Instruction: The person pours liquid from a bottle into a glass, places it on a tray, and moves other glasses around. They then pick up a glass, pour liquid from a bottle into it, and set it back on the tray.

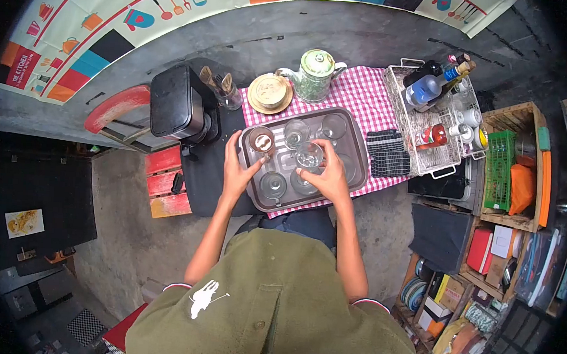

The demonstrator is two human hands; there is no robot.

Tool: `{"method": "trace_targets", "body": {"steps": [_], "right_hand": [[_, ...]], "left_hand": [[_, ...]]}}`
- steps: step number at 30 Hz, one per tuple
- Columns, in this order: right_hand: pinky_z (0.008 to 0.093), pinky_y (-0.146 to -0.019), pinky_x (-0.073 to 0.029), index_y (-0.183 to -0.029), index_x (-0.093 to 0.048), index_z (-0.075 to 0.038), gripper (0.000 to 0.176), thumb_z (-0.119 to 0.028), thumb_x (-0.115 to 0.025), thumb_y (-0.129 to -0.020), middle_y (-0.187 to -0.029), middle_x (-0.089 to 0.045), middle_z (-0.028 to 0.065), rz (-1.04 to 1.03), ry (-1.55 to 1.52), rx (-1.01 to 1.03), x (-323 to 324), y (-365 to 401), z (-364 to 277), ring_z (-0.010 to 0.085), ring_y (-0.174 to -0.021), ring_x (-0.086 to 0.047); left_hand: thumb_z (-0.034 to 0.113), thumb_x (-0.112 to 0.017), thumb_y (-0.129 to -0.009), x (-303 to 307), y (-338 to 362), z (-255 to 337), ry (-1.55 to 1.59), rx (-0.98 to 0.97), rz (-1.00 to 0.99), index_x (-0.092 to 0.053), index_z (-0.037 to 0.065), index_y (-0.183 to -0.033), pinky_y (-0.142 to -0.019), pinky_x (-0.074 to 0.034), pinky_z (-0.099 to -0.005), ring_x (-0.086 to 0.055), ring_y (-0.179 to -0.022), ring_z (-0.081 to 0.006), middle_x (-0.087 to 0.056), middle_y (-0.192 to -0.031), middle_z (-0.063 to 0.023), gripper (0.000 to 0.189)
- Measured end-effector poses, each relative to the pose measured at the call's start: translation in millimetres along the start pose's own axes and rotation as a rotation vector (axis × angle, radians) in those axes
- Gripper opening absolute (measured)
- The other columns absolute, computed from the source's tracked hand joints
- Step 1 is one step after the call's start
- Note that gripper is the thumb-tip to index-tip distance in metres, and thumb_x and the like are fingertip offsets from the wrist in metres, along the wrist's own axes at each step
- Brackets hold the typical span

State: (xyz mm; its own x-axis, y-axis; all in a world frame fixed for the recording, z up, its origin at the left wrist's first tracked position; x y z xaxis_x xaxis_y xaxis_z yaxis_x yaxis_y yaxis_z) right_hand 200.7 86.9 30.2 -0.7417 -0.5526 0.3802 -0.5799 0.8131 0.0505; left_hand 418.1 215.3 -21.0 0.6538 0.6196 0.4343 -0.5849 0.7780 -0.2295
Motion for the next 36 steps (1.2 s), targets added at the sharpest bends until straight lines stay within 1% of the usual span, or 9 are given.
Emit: {"method": "trace_targets", "body": {"steps": [4, 9, 14, 21, 26, 29, 32, 35, 36], "right_hand": [[0.0354, -0.087, -0.053, -0.128, -0.054, -0.006, 0.067, -0.015, -0.085, -0.069, -0.118, -0.064, 0.0096, -0.078, -0.101, 0.066, 11, -2, 0, 0.0199, -0.110, -0.063], [0.0357, -0.091, -0.054, -0.127, -0.055, -0.005, 0.065, -0.011, -0.083, -0.069, -0.117, -0.065, 0.0094, -0.136, -0.173, 0.065, 37, -7, -2, 0.0193, -0.112, -0.063], [0.0365, -0.092, -0.054, -0.130, -0.053, -0.004, 0.067, -0.009, -0.081, -0.070, -0.124, -0.061, 0.0107, -0.137, -0.218, 0.080, 74, -14, 20, 0.0212, -0.117, -0.061], [0.0384, -0.090, -0.056, -0.132, -0.053, -0.008, 0.067, -0.009, -0.079, -0.071, -0.129, -0.055, 0.0102, -0.207, -0.163, 0.103, 149, -22, 42, 0.0245, -0.118, -0.060], [0.0383, -0.088, -0.054, -0.136, -0.052, -0.008, 0.070, -0.013, -0.080, -0.072, -0.127, -0.056, 0.0108, -0.220, -0.092, 0.115, 205, -21, 66, 0.0263, -0.118, -0.060], [0.0400, -0.093, -0.052, -0.149, -0.038, -0.008, 0.086, -0.021, -0.081, -0.076, -0.138, -0.053, 0.0164, -0.226, -0.170, 0.084, 233, -18, 101, 0.0285, -0.122, -0.058], [0.0415, -0.096, -0.051, -0.153, -0.032, -0.007, 0.091, -0.027, -0.081, -0.080, -0.143, -0.050, 0.0186, -0.218, -0.103, 0.079, 269, -15, 106, 0.0296, -0.126, -0.056], [0.0425, -0.097, -0.050, -0.153, -0.032, -0.008, 0.087, -0.034, -0.079, -0.084, -0.143, -0.051, 0.0175, -0.201, -0.106, 0.021, 304, -9, 114, 0.0304, -0.127, -0.055], [0.0427, -0.098, -0.049, -0.147, -0.040, -0.007, 0.074, -0.038, -0.074, -0.089, -0.139, -0.054, 0.0156, -0.173, -0.120, 0.038, 316, -5, 115, 0.0292, -0.125, -0.057]], "left_hand": [[0.015, -0.082, -0.075, -12, 4, 59, 0.093, -0.103, -0.157, -0.044, 0.001, -0.141, -0.106, -0.043, -0.0404, -0.053, -0.126, -0.0343, -0.054, -0.134, -0.0190, 0.078], [0.018, -0.085, -0.073, -82, 9, 96, 0.171, -0.109, -0.468, -0.031, 0.003, -0.150, -0.109, -0.042, -0.0426, -0.049, -0.132, -0.0315, -0.046, -0.144, -0.0195, 0.096], [0.008, -0.080, -0.073, -139, 8, 112, 0.206, -0.106, -0.354, -0.035, 0.001, -0.146, -0.106, -0.046, -0.0413, -0.056, -0.128, -0.0320, -0.049, -0.142, -0.0199, 0.086], [0.010, -0.082, -0.074, -220, 5, 145, 0.241, -0.067, -0.215, -0.041, 0.002, -0.142, -0.102, -0.049, -0.0414, -0.058, -0.125, -0.0355, -0.055, -0.136, -0.0218, 0.080], [0.010, -0.083, -0.076, -274, 8, 176, 0.296, -0.034, -0.179, -0.043, 0.002, -0.140, -0.096, -0.054, -0.0376, -0.065, -0.114, -0.0227, -0.063, -0.125, -0.0154, 0.076], [0.006, -0.082, -0.076, -304, 12, 189, 0.385, 0.040, -0.179, -0.043, 0.001, -0.138, -0.098, -0.053, -0.0372, -0.063, -0.115, -0.0214, -0.062, -0.125, -0.0151, 0.074], [0.004, -0.081, -0.076, -327, 12, 195, 0.419, 0.071, -0.155, -0.042, 0.000, -0.138, -0.099, -0.053, -0.0362, -0.061, -0.117, -0.0211, -0.061, -0.124, -0.0136, 0.073], [0.004, -0.080, -0.078, -346, 8, 203, 0.443, 0.106, -0.145, -0.041, 0.000, -0.137, -0.098, -0.051, -0.0337, -0.060, -0.115, -0.0189, -0.059, -0.122, -0.0121, 0.071], [0.003, -0.080, -0.078, -353, 6, 203, 0.455, 0.127, -0.152, -0.040, 0.000, -0.137, -0.099, -0.051, -0.0329, -0.059, -0.115, -0.0179, -0.058, -0.122, -0.0114, 0.071]]}}
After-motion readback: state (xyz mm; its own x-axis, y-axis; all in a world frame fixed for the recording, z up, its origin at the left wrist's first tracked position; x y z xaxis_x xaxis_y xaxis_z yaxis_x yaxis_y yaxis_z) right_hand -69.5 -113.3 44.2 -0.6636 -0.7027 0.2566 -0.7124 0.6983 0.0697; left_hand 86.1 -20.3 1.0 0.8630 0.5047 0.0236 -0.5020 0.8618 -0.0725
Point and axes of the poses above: each hand's wrist, its own y-axis away from the middle knuckle, its own x-axis out of the back of the hand, z = x × y, the point moved 5 cm from there along -y, towards the middle knuckle
